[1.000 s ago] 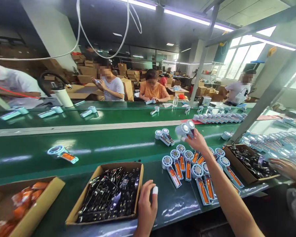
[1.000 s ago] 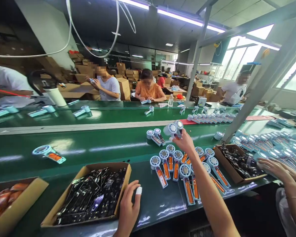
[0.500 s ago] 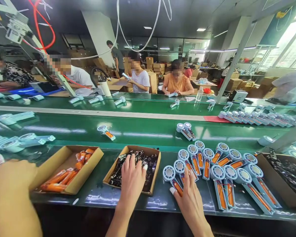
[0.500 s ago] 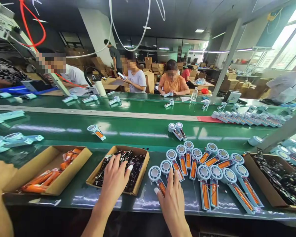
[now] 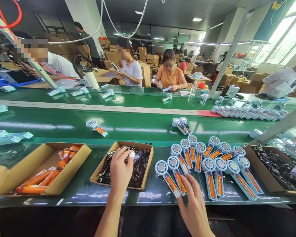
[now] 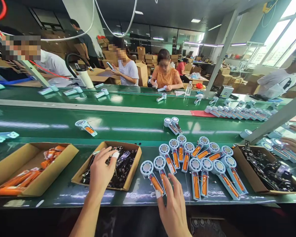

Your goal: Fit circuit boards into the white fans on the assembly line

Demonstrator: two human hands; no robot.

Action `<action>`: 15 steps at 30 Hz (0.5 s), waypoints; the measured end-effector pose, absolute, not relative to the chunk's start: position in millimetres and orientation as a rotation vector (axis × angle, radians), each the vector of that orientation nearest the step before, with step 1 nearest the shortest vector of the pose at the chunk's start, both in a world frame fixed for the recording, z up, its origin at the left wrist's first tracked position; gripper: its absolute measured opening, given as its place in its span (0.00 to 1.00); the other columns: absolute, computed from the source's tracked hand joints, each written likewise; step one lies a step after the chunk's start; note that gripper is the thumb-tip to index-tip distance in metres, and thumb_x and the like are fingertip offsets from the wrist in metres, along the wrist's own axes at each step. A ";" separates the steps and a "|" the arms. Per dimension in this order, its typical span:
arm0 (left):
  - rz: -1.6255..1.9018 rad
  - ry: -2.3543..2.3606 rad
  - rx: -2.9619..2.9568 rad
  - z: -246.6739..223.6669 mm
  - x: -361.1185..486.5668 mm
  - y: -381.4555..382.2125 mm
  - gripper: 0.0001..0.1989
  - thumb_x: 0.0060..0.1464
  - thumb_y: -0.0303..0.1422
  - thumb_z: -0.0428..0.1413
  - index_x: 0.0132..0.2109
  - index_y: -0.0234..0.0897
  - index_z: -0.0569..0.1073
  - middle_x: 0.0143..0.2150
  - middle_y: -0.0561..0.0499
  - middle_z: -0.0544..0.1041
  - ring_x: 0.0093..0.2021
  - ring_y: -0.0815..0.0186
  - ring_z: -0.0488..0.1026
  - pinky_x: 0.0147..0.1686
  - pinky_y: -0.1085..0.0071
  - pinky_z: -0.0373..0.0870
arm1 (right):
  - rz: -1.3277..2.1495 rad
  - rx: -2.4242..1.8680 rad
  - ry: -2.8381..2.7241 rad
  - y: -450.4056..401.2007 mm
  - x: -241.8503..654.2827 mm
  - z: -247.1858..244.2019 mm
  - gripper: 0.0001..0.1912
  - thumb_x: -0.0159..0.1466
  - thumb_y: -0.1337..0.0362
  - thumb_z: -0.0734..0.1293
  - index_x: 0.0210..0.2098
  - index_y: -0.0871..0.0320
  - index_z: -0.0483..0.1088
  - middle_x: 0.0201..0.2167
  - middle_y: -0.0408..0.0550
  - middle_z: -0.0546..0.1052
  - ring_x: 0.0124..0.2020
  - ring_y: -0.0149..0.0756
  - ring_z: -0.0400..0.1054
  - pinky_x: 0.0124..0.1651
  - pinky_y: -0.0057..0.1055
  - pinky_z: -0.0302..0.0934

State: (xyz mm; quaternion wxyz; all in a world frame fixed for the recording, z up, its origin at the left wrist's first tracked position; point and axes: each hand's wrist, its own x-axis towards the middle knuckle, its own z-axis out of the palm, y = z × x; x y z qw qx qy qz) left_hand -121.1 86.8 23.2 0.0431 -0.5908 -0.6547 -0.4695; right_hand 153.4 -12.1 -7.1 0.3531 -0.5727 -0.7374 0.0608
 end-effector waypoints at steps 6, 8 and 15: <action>-1.818 -1.928 -1.601 57.8 -105.2 76.1 0.15 0.64 0.36 0.49 0.46 0.35 0.79 0.46 0.43 0.83 0.49 0.56 0.79 0.54 0.59 0.73 | 0.297 -1.383 -2.168 18.6 134.5 15.2 0.18 0.65 0.72 0.60 0.50 0.52 0.73 0.39 0.50 0.78 0.40 0.44 0.75 0.43 0.37 0.71; -1.888 -1.948 -1.570 60.2 -101.7 74.2 0.14 0.64 0.36 0.49 0.46 0.35 0.77 0.46 0.43 0.83 0.48 0.57 0.79 0.52 0.61 0.73 | 0.363 -1.393 -2.170 33.2 130.0 15.0 0.15 0.65 0.72 0.60 0.45 0.54 0.75 0.36 0.50 0.79 0.38 0.42 0.75 0.41 0.34 0.70; -2.264 -2.188 -1.683 40.5 -75.0 36.3 0.13 0.67 0.41 0.45 0.47 0.39 0.70 0.33 0.51 0.79 0.36 0.63 0.79 0.40 0.66 0.76 | 0.683 -1.588 -1.855 43.0 133.1 14.7 0.15 0.70 0.62 0.58 0.38 0.56 0.76 0.24 0.45 0.78 0.24 0.37 0.72 0.29 0.28 0.62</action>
